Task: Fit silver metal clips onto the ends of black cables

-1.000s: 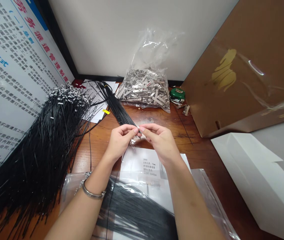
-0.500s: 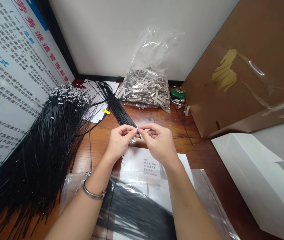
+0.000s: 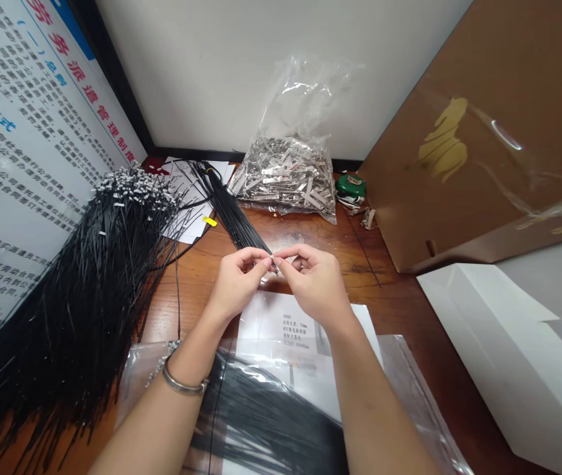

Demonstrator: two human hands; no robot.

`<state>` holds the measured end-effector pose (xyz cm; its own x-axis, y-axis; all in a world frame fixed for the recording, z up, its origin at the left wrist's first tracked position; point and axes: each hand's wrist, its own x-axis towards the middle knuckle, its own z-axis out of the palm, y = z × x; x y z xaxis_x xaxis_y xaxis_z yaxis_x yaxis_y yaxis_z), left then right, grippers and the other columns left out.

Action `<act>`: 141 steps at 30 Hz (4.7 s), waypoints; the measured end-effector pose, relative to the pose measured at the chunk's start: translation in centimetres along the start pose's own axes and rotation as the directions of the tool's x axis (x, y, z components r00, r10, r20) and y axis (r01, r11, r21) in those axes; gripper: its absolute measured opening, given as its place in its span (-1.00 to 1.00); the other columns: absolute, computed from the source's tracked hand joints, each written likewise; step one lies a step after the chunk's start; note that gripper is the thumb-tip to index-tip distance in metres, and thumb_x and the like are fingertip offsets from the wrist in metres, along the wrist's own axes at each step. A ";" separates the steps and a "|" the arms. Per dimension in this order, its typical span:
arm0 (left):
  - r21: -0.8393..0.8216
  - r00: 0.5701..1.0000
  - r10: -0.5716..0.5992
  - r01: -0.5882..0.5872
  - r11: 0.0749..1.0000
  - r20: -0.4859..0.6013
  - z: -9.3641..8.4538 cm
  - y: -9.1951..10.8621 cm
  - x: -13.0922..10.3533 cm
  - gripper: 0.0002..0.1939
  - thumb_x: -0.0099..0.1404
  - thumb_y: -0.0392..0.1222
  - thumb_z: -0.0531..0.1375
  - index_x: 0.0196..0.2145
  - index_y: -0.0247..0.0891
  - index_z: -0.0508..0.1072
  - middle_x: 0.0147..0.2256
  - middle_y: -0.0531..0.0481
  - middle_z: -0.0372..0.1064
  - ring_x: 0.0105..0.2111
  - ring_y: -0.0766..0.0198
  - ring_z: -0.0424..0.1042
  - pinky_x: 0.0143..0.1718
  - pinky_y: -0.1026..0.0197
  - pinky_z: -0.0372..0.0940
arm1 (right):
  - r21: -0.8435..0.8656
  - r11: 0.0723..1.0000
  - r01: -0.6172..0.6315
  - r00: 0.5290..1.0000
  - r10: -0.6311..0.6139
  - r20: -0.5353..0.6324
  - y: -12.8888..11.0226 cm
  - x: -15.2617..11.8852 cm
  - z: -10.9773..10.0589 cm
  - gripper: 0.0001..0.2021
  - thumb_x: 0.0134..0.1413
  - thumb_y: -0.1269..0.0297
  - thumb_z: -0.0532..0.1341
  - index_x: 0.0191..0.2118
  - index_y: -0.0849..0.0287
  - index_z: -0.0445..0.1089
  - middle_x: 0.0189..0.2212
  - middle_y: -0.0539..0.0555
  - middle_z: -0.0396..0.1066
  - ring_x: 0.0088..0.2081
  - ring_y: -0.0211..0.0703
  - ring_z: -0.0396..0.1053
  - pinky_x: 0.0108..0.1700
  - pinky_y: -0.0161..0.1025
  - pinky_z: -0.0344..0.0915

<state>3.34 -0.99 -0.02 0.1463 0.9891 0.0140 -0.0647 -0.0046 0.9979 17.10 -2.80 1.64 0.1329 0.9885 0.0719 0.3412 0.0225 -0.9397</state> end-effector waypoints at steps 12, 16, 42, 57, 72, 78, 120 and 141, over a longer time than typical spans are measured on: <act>-0.097 0.995 -0.097 0.097 0.991 -0.002 0.1 0.0 0.1 -0.80 0.05 -0.14 0.33 -0.44 -0.35 0.48 -0.58 0.01 0.44 -0.64 0.43 0.27 -0.62 0.35 0.08 | 0.074 0.994 -0.078 0.997 0.078 0.004 -0.1 0.1 -0.2 -0.86 -0.06 0.24 0.25 -0.42 0.19 0.49 -0.64 0.01 0.41 -0.64 -0.31 0.14 -0.55 -0.29 0.01; -0.078 0.999 -0.044 0.046 0.996 0.029 0.1 0.2 0.1 -0.82 0.07 -0.15 0.32 -0.44 -0.33 0.49 -0.48 -0.05 0.48 -0.50 0.33 0.39 -0.50 0.31 0.21 | 0.123 0.987 -0.107 0.994 0.108 -0.005 -0.2 0.1 -0.3 -0.87 -0.12 0.24 0.27 -0.47 0.19 0.47 -0.73 -0.06 0.31 -0.68 -0.35 0.04 -0.59 -0.31 -0.05; 0.107 0.997 0.069 -0.072 0.992 0.027 -0.1 -0.3 -0.1 -0.83 0.20 -0.14 0.22 -0.41 -0.31 0.48 -0.45 -0.03 0.47 -0.44 0.30 0.41 -0.39 0.29 0.27 | 0.323 0.930 -0.175 0.985 0.167 0.051 0.4 0.4 0.1 -0.84 -0.20 0.21 0.36 -0.46 0.19 0.49 -0.49 0.10 0.54 -0.43 -0.12 0.47 -0.36 -0.18 0.38; -0.062 0.999 -0.037 0.037 0.997 0.007 0.2 -0.1 0.0 -0.77 0.08 -0.08 0.32 -0.46 -0.33 0.48 -0.48 -0.07 0.50 -0.46 0.27 0.45 -0.40 0.26 0.32 | 0.369 0.913 -0.176 0.984 0.169 0.054 0.4 0.4 0.1 -0.85 -0.19 0.24 0.36 -0.46 0.19 0.48 -0.51 0.10 0.52 -0.43 -0.12 0.48 -0.35 -0.19 0.38; -0.068 0.998 -0.045 0.047 0.997 0.039 0.1 -0.2 0.0 -0.82 0.08 -0.16 0.30 -0.48 -0.35 0.46 -0.51 -0.05 0.48 -0.51 0.34 0.41 -0.45 0.31 0.25 | 0.386 0.894 -0.227 0.974 0.204 0.099 0.2 0.4 -0.1 -0.88 -0.26 0.30 0.37 -0.51 0.20 0.46 -0.55 0.07 0.53 -0.47 -0.14 0.50 -0.30 -0.17 0.43; -0.058 0.998 -0.047 0.049 0.997 0.031 0.1 -0.2 0.1 -0.82 0.07 -0.15 0.30 -0.49 -0.35 0.47 -0.52 -0.05 0.48 -0.52 0.33 0.41 -0.45 0.29 0.27 | 0.358 0.909 -0.214 0.977 0.191 0.099 0.3 0.5 0.1 -0.91 -0.25 0.33 0.34 -0.52 0.20 0.46 -0.56 0.08 0.53 -0.47 -0.14 0.49 -0.32 -0.20 0.42; 0.092 0.997 0.019 -0.026 0.995 0.069 0.0 -0.1 -0.3 -0.79 0.20 -0.12 0.22 -0.42 -0.34 0.48 -0.44 -0.08 0.51 -0.44 0.29 0.44 -0.40 0.28 0.28 | 0.329 0.929 -0.169 0.986 0.161 0.052 0.0 0.4 -0.4 -0.83 -0.21 0.21 0.34 -0.46 0.19 0.45 -0.59 0.05 0.47 -0.53 -0.17 0.42 -0.44 -0.22 0.37; 0.381 0.973 0.197 -0.228 0.896 0.119 -0.2 -0.5 -0.5 -0.85 0.25 -0.20 0.15 -0.37 -0.29 0.50 -0.43 -0.03 0.50 -0.49 0.33 0.39 -0.43 0.30 0.23 | 0.126 0.987 -0.103 0.995 0.101 0.027 0.3 0.3 -0.8 -0.87 -0.16 0.23 0.27 -0.51 0.19 0.45 -0.73 -0.07 0.25 -0.66 -0.34 0.06 -0.59 -0.31 -0.05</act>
<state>3.12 -1.46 -0.55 0.2469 0.9442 0.2182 0.2852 -0.2860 0.9148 17.99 -2.58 1.60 0.1411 0.9895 -0.0323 0.2056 -0.0612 -0.9767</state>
